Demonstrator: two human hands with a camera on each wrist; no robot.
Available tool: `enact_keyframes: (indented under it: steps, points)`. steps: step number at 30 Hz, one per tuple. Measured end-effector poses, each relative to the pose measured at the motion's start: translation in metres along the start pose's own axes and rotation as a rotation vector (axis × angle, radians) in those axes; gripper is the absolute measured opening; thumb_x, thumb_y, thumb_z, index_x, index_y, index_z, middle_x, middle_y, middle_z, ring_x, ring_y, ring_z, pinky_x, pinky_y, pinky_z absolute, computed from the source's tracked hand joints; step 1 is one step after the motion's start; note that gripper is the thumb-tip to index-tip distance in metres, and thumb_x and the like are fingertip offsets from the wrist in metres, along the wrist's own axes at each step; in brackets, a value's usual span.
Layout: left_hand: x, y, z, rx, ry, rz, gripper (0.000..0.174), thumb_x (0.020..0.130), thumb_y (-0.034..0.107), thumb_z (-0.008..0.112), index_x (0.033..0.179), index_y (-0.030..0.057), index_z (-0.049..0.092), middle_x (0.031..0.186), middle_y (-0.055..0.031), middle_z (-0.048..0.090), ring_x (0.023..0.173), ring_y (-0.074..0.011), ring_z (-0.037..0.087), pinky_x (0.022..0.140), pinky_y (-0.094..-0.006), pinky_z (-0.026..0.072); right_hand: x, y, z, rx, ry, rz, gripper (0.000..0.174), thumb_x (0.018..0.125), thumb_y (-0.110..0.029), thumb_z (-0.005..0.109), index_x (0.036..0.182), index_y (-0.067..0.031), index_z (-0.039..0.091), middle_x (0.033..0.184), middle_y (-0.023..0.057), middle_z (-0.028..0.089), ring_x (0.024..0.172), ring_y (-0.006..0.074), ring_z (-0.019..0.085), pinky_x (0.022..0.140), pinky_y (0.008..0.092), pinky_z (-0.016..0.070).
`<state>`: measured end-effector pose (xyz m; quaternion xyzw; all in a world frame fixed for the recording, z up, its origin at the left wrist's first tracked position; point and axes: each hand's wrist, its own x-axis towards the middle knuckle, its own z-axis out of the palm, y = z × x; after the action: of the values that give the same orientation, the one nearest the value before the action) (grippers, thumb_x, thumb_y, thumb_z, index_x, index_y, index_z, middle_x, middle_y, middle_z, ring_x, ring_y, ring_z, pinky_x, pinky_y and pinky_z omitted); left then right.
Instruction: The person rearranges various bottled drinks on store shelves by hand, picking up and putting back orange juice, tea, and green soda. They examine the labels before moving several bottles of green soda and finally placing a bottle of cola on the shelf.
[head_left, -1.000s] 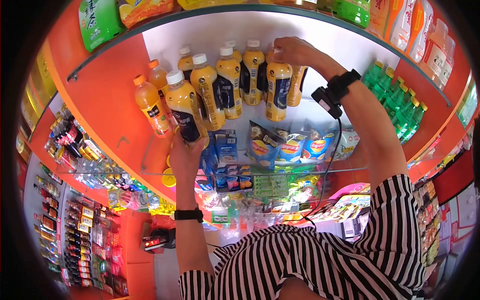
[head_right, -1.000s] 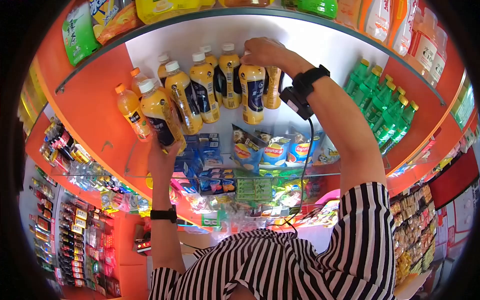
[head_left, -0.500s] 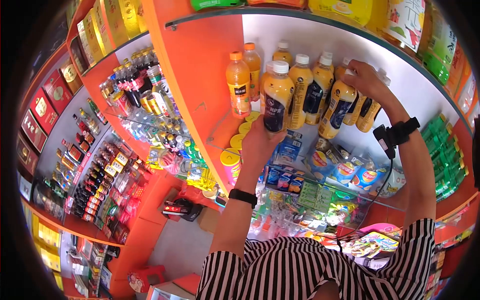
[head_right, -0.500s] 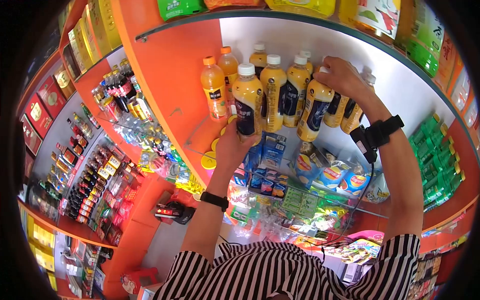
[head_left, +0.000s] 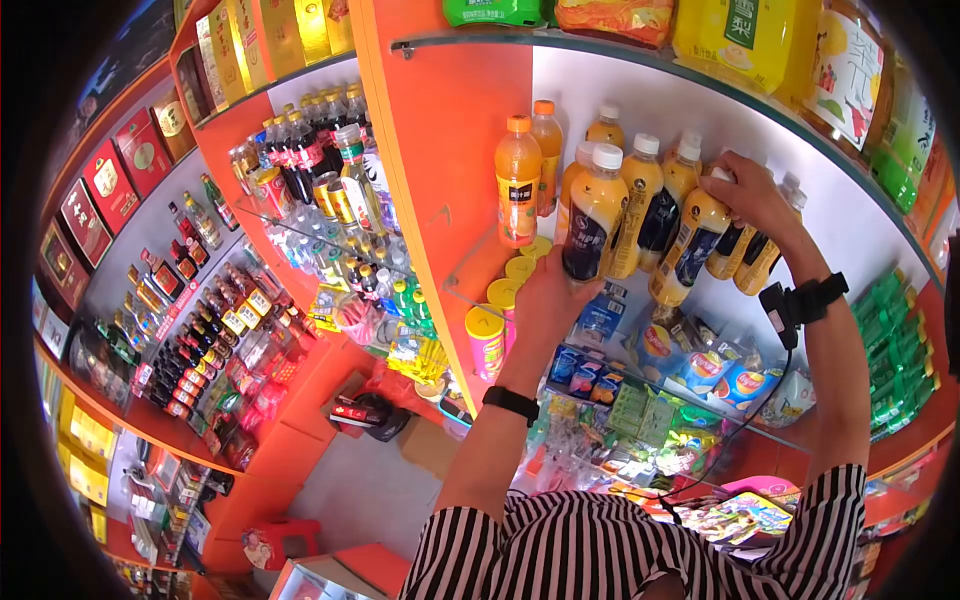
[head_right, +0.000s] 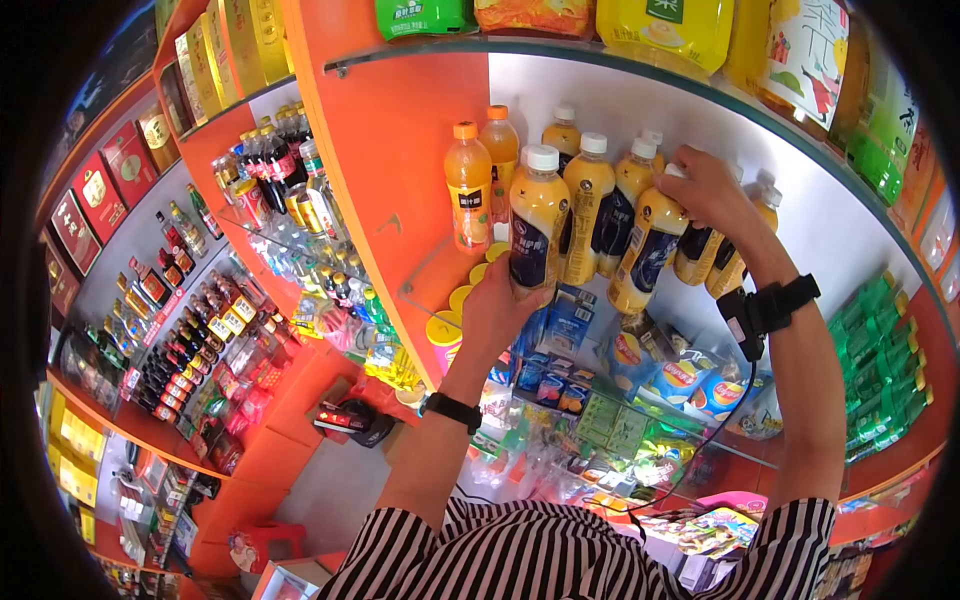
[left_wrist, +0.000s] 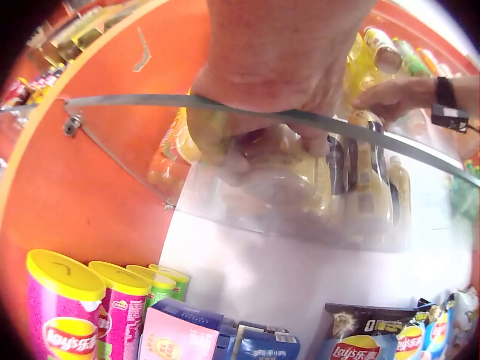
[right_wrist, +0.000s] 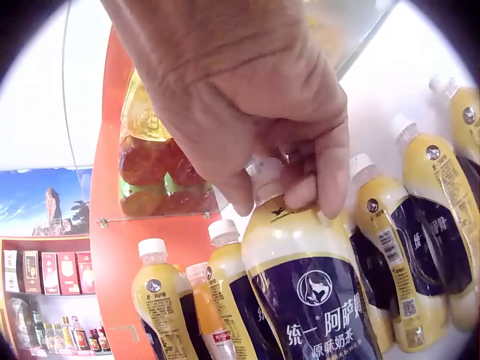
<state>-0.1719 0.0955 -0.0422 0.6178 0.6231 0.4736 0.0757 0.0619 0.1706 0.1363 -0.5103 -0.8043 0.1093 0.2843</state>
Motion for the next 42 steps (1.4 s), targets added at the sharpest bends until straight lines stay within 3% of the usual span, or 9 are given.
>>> enact_keyframes:
  steps: [6,8,14,18,20,29,32,35,42]
  points:
    - [0.0,0.001,0.0,-0.012,-0.01,-0.017,0.064,0.069,0.035,0.075,0.117,0.0034,0.046,0.1,-0.0154,0.059,0.09,-0.0337,0.06,0.073,-0.0419,0.0493,-0.001,0.01,0.005,0.021,0.036,-0.075,0.031,0.086,-0.031,0.059,0.094,-0.0017,0.053,0.067,0.0046,0.054,0.051,0.0096,0.051,0.044,0.023,0.0417]
    - [-0.001,0.001,0.0,0.019,-0.014,-0.013,0.066,0.068,0.035,0.076,0.117,0.0035,0.046,0.1,-0.0149,0.059,0.089,-0.0335,0.06,0.073,-0.0416,0.0494,-0.003,0.01,0.006,0.01,0.068,-0.07,0.034,0.082,-0.031,0.062,0.091,0.0004,0.053,0.072,0.011,0.058,0.06,0.0167,0.057,0.054,0.0298,0.0455]
    - [-0.001,0.0,-0.002,0.004,-0.056,-0.011,0.069,0.069,0.033,0.075,0.121,0.0016,0.043,0.107,-0.0184,0.058,0.094,-0.0358,0.06,0.077,-0.0429,0.0487,-0.015,0.011,0.013,0.043,0.189,-0.128,0.036,0.083,-0.029,0.062,0.101,0.002,0.055,0.075,0.0113,0.058,0.071,0.018,0.057,0.064,0.0321,0.0449]
    - [-0.001,-0.003,0.001,0.01,-0.005,0.023,0.068,0.068,0.034,0.076,0.119,0.0042,0.043,0.098,-0.0147,0.058,0.089,-0.0333,0.06,0.072,-0.0415,0.0496,-0.03,0.019,0.021,0.152,0.239,-0.121,0.039,0.083,-0.027,0.062,0.108,0.002,0.054,0.072,0.0085,0.057,0.065,0.0155,0.056,0.06,0.0299,0.0446]
    - [-0.002,0.002,-0.004,-0.025,-0.073,-0.045,0.068,0.069,0.034,0.075,0.121,0.0027,0.044,0.107,-0.0188,0.059,0.095,-0.0354,0.06,0.078,-0.0424,0.0485,-0.039,0.021,0.023,0.25,0.212,0.015,0.04,0.083,-0.022,0.063,0.112,0.0017,0.052,0.069,0.005,0.055,0.061,0.0121,0.054,0.057,0.0272,0.0442]
    - [-0.001,0.004,-0.006,0.016,-0.098,-0.065,0.071,0.069,0.037,0.074,0.122,0.0028,0.042,0.108,-0.0184,0.057,0.096,-0.0353,0.059,0.08,-0.0429,0.0479,-0.057,0.044,0.06,0.48,0.199,0.061,0.044,0.08,-0.02,0.067,0.115,0.0017,0.05,0.071,0.0016,0.052,0.062,0.008,0.049,0.054,0.0237,0.0403]
    - [-0.001,0.005,-0.007,0.004,-0.09,-0.059,0.07,0.07,0.037,0.074,0.122,0.0027,0.042,0.108,-0.0187,0.057,0.096,-0.0354,0.059,0.08,-0.0429,0.0478,-0.059,0.061,0.08,0.338,0.097,0.177,0.045,0.078,-0.017,0.069,0.114,0.0027,0.049,0.09,0.0069,0.061,0.079,0.0143,0.056,0.072,0.0295,0.046]
    - [-0.001,0.002,-0.006,0.007,-0.084,-0.033,0.07,0.07,0.035,0.074,0.122,0.0025,0.041,0.108,-0.0187,0.057,0.096,-0.0352,0.059,0.08,-0.0428,0.0479,-0.065,0.069,0.103,0.496,0.039,0.053,0.046,0.078,-0.015,0.069,0.115,0.0033,0.049,0.102,0.0089,0.061,0.092,0.0171,0.057,0.083,0.0314,0.0449]
    - [-0.001,-0.001,-0.004,-0.019,-0.088,-0.027,0.069,0.07,0.033,0.075,0.122,0.0022,0.042,0.107,-0.0182,0.058,0.096,-0.0345,0.059,0.08,-0.0422,0.0477,-0.07,0.066,0.107,0.51,-0.106,0.147,0.052,0.078,-0.013,0.068,0.121,0.0047,0.045,0.11,0.0108,0.059,0.098,0.018,0.056,0.087,0.031,0.0443]
